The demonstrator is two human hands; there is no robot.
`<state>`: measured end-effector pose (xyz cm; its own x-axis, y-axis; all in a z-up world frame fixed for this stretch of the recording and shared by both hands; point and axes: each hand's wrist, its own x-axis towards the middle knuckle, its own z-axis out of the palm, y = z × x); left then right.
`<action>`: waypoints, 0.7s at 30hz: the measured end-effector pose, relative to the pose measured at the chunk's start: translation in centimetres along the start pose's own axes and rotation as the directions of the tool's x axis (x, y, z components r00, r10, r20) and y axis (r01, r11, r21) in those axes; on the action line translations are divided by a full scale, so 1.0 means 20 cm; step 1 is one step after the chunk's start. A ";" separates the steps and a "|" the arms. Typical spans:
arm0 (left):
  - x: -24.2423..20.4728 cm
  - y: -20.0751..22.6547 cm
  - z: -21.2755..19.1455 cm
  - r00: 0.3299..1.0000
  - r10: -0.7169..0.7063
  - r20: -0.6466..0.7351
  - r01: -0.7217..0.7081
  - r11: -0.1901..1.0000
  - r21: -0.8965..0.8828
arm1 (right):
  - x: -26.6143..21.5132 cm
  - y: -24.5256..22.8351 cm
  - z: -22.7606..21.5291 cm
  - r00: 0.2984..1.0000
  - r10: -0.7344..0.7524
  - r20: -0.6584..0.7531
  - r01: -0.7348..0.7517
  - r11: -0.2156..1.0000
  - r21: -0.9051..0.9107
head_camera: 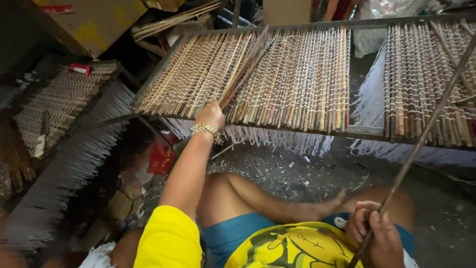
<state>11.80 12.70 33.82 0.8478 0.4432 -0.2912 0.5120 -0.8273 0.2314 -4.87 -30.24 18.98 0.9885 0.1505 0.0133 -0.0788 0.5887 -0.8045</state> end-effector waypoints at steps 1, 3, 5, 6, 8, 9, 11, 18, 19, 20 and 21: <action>0.02 -0.01 0.03 1.000 0.023 -0.021 -0.025 0.997 -0.075 | 0.00 0.02 -0.02 1.000 0.003 0.013 -0.003 1.000 0.013; 0.02 0.00 0.06 0.998 0.049 -0.048 -0.056 0.987 -0.153 | 0.03 0.04 -0.04 1.000 0.001 0.028 -0.001 1.000 0.022; -0.04 0.04 0.07 0.998 0.037 -0.046 -0.050 0.939 -0.341 | 0.06 0.06 -0.05 0.997 0.052 -0.050 -0.056 0.994 -0.099; -0.04 0.05 0.11 0.998 0.036 -0.044 -0.049 0.938 -0.342 | 0.12 0.04 -0.05 0.997 0.053 -0.051 -0.058 0.993 -0.100; -0.04 0.07 0.19 0.994 0.081 -0.076 -0.108 0.849 -0.517 | 0.24 0.00 -0.05 0.999 -0.012 0.035 0.034 0.682 -0.730; -0.05 0.07 0.30 0.994 0.084 -0.072 -0.110 0.850 -0.515 | 0.33 0.01 0.02 0.999 -0.012 0.029 0.030 0.683 -0.730; -0.09 0.07 0.51 0.724 0.367 -0.584 -0.580 0.782 -0.227 | 0.52 0.03 0.16 0.996 -0.083 -0.023 0.055 0.819 -0.571; 0.44 0.09 0.91 0.822 0.384 -0.421 -0.498 0.843 -0.203 | 1.21 0.15 0.66 0.993 -0.005 -0.119 -0.101 0.488 -0.867; 0.62 0.04 1.02 0.495 0.627 -0.602 -0.656 0.724 0.215 | 1.38 0.31 0.59 0.981 -0.194 0.002 0.070 0.344 -0.937; 0.79 0.01 1.16 0.084 0.808 -0.584 -0.612 0.504 0.609 | 1.52 0.47 0.48 0.926 -0.352 0.137 0.201 0.154 -0.967; 0.64 0.03 1.21 0.071 0.815 -0.575 -0.634 0.482 0.605 | 1.58 0.71 0.16 0.925 -0.363 0.111 0.175 0.150 -0.973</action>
<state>19.68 9.55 7.80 0.5568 -0.4445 0.7018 -0.3743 -0.8884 -0.2657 24.89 -14.55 9.80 0.9288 0.0133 0.3703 0.2869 -0.6583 -0.6959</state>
